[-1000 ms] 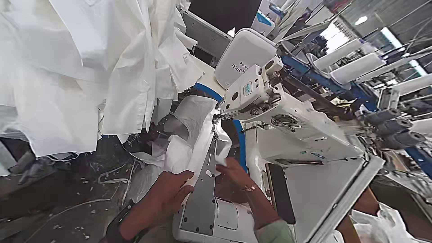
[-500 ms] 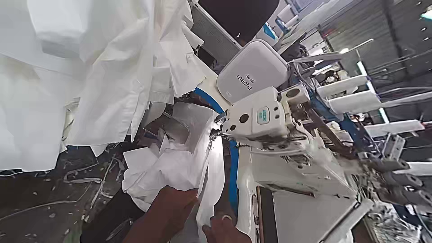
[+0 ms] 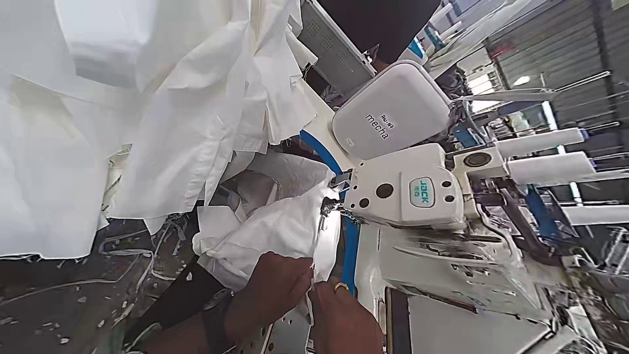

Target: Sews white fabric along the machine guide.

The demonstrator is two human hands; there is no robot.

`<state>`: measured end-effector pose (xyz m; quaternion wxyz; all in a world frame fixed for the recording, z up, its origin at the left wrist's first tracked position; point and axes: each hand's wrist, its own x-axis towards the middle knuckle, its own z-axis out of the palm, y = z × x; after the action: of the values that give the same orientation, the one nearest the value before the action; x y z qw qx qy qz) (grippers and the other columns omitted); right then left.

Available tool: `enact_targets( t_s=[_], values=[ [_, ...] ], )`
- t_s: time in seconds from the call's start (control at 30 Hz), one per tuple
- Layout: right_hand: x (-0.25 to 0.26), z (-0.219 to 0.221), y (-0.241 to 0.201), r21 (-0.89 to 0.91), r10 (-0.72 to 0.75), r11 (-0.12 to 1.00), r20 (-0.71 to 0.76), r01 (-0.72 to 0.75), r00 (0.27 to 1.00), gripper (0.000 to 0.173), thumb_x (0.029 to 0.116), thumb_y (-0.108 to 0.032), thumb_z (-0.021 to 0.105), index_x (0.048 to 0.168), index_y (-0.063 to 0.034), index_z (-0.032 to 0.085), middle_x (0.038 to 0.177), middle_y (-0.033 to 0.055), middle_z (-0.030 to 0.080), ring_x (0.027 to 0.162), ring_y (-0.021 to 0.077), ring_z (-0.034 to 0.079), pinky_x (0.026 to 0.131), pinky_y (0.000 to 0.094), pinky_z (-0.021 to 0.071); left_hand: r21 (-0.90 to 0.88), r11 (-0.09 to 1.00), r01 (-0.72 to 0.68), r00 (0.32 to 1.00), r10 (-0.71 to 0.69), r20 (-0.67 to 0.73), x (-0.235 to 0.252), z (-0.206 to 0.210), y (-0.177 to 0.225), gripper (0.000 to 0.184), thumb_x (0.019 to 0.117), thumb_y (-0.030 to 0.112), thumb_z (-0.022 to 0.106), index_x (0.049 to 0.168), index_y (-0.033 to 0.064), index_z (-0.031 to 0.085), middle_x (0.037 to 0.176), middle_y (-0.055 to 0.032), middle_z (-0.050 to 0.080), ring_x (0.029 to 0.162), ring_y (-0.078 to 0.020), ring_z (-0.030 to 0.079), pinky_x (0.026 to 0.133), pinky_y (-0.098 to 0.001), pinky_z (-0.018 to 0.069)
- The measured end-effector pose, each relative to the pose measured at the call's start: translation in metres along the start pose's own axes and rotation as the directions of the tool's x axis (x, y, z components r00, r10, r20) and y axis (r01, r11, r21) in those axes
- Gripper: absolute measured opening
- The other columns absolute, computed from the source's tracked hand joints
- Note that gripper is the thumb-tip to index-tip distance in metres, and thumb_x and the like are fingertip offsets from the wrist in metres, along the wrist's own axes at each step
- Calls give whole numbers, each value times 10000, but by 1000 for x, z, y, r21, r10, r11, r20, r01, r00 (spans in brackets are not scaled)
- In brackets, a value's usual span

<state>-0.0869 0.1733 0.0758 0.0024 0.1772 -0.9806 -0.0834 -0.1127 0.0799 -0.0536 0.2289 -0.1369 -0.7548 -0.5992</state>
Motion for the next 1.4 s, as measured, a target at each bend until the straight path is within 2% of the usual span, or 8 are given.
enact_targets(
  t_s=[0.23,0.37,0.43,0.57,0.63,0.9,1.17,1.4],
  values=[
    [-16,35,54,355,86,926,138,-130,987,203,912,-135,673,888,59,727,722,172,666,654,326,681,604,514,543,275,935,224,970,-186,-158,12,-8,-18,179,854,79,611,900,2,767,867,-166,731,818,-356,724,709,-526,582],
    [-51,77,82,893,142,426,94,-147,985,108,915,-46,620,894,23,701,781,-63,694,755,-81,638,745,135,544,183,895,408,910,-414,-3,11,-57,-37,211,912,55,550,867,-14,745,783,-143,692,770,-287,665,730,-485,508],
    [-51,52,76,822,112,567,-11,-55,994,180,968,-82,577,884,36,684,751,-14,674,727,-56,622,715,132,521,37,904,426,897,-427,114,23,-67,-17,266,930,130,460,773,67,665,603,37,509,553,-48,485,536,-265,399],
    [-56,49,50,476,122,878,-113,-54,986,218,926,-112,581,825,33,709,626,112,621,535,207,605,515,354,487,62,952,299,918,-305,254,11,-51,27,273,982,241,622,943,-2,738,694,-126,676,616,-248,664,590,-451,533],
    [-43,39,40,401,30,915,-167,40,986,219,932,-110,586,800,18,704,628,108,629,534,214,621,493,355,498,-7,995,99,986,-97,133,-15,-20,17,271,984,205,577,811,35,696,568,-66,586,485,-158,571,469,-320,462],
    [17,27,34,244,-234,937,-92,250,968,199,918,-136,538,804,-30,663,586,79,561,492,253,614,424,402,464,-267,963,23,978,33,204,2,0,-12,250,906,76,548,679,-2,620,568,-99,569,511,-186,560,504,-357,422],
    [-1,45,39,135,-138,974,-275,180,951,237,916,-168,528,786,-53,690,605,61,607,500,216,631,412,362,475,147,983,-110,991,121,-65,-13,12,5,284,932,111,525,956,-2,785,570,-65,612,479,-195,594,447,-333,461],
    [26,57,56,154,-192,950,-396,271,898,250,926,-141,509,806,-32,700,603,73,602,502,214,627,427,348,480,90,987,-130,991,133,-30,13,19,-10,267,954,105,515,819,-1,719,566,-88,598,500,-213,613,462,-368,473]
  ],
)
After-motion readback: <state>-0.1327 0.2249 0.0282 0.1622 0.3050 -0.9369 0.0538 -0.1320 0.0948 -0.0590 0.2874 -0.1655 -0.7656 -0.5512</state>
